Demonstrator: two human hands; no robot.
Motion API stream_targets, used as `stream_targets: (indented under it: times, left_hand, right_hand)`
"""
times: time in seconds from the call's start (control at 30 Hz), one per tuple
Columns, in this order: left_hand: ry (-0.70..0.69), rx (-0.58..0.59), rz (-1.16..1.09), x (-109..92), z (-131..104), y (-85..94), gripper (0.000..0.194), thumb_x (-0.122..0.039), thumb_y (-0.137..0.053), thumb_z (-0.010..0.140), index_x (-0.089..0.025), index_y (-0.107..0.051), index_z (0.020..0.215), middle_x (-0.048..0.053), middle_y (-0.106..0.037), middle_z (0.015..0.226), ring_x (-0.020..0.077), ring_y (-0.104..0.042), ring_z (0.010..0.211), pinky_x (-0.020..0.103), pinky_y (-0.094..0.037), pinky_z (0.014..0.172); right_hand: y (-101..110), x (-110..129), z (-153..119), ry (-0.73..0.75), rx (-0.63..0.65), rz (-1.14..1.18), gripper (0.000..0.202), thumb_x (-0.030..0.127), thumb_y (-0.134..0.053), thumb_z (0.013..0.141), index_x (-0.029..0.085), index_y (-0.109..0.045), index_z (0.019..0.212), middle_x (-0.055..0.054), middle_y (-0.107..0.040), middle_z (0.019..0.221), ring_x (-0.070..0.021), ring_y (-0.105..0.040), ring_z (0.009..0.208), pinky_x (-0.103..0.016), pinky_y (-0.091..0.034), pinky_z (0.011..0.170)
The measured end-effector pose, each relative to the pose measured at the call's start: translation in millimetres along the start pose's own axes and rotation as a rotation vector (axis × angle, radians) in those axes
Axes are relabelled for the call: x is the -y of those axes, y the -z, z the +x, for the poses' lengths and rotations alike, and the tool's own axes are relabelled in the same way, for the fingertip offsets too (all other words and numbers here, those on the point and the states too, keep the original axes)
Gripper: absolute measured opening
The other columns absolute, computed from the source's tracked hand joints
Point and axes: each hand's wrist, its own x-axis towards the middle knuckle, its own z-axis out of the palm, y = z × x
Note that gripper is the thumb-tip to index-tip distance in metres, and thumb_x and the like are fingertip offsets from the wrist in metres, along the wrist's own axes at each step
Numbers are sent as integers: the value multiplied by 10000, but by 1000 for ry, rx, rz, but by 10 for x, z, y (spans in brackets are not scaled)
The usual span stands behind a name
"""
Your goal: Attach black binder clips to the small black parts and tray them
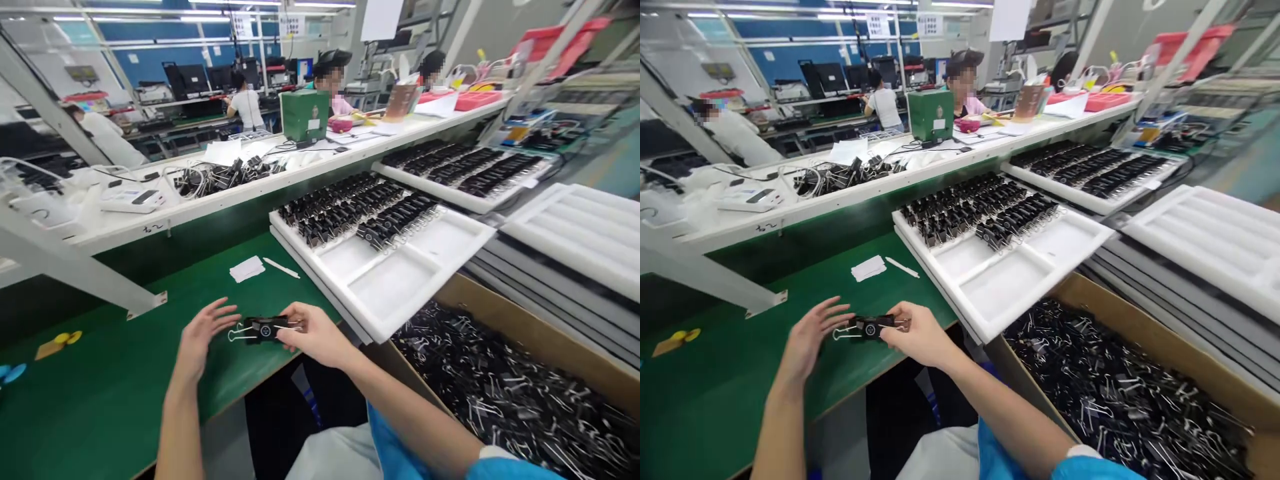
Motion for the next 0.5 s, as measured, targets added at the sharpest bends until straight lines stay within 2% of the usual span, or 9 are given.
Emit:
stream_targets:
  times: [0.1, 0.17, 0.23, 0.3, 0.33, 0.4, 0.5]
  left_hand:
    - [-19, -373, 273, -46, -287, 305, 540, -610, -626, 873, -206, -680, 1227, 112, -743, 1139, 315, -712, 1030, 466, -558, 955]
    - [74, -510, 584, 32, -446, 488, 480, -610, -653, 829, -265, -727, 1155, 84, -745, 1143, 339, -693, 1045, 500, -539, 971]
    - [140, -482, 832, 175, -549, 601, 441, -606, -629, 820, -294, -753, 1106, 82, -731, 1193, 377, -657, 1111, 534, -514, 990]
    - [87, -403, 977, 331, -600, 638, 447, -594, -572, 837, -280, -754, 1098, 101, -711, 1226, 406, -615, 1176, 553, -489, 1011]
    - [36, -376, 1026, 398, -611, 634, 455, -582, -543, 851, -270, -747, 1112, 109, -704, 1232, 408, -599, 1199, 550, -477, 1025]
    - [-32, -368, 1098, 492, -617, 606, 476, -561, -492, 881, -262, -724, 1169, 116, -686, 1250, 398, -580, 1217, 535, -465, 1032]
    - [-10, -364, 1141, 524, -605, 572, 506, -553, -459, 902, -257, -703, 1232, 123, -667, 1273, 396, -563, 1220, 529, -463, 1008]
  right_hand:
    - [491, 433, -393, 105, -202, -27, 359, 432, -815, 782, 198, -596, 943, -61, -699, 880, -227, -662, 753, -316, -516, 666]
    - [946, 643, -486, 174, -424, -206, 370, 465, -820, 771, 204, -583, 884, -71, -690, 857, -234, -640, 734, -325, -488, 642]
    - [1384, 743, -436, 207, -665, -426, 357, 470, -795, 767, 215, -555, 838, -65, -667, 800, -241, -614, 706, -332, -449, 618]
    - [1710, 744, -296, 215, -844, -651, 320, 435, -762, 751, 223, -529, 806, -48, -641, 760, -245, -595, 704, -336, -414, 625]
    - [1819, 722, -215, 208, -895, -755, 298, 415, -742, 746, 226, -516, 791, -41, -631, 750, -245, -588, 707, -336, -398, 633]
    - [1936, 660, -64, 168, -924, -920, 269, 388, -708, 744, 230, -493, 777, -32, -623, 744, -242, -573, 703, -330, -362, 631]
    - [1963, 585, 92, 94, -904, -1056, 259, 380, -676, 772, 235, -462, 783, -27, -613, 731, -235, -546, 677, -316, -306, 601]
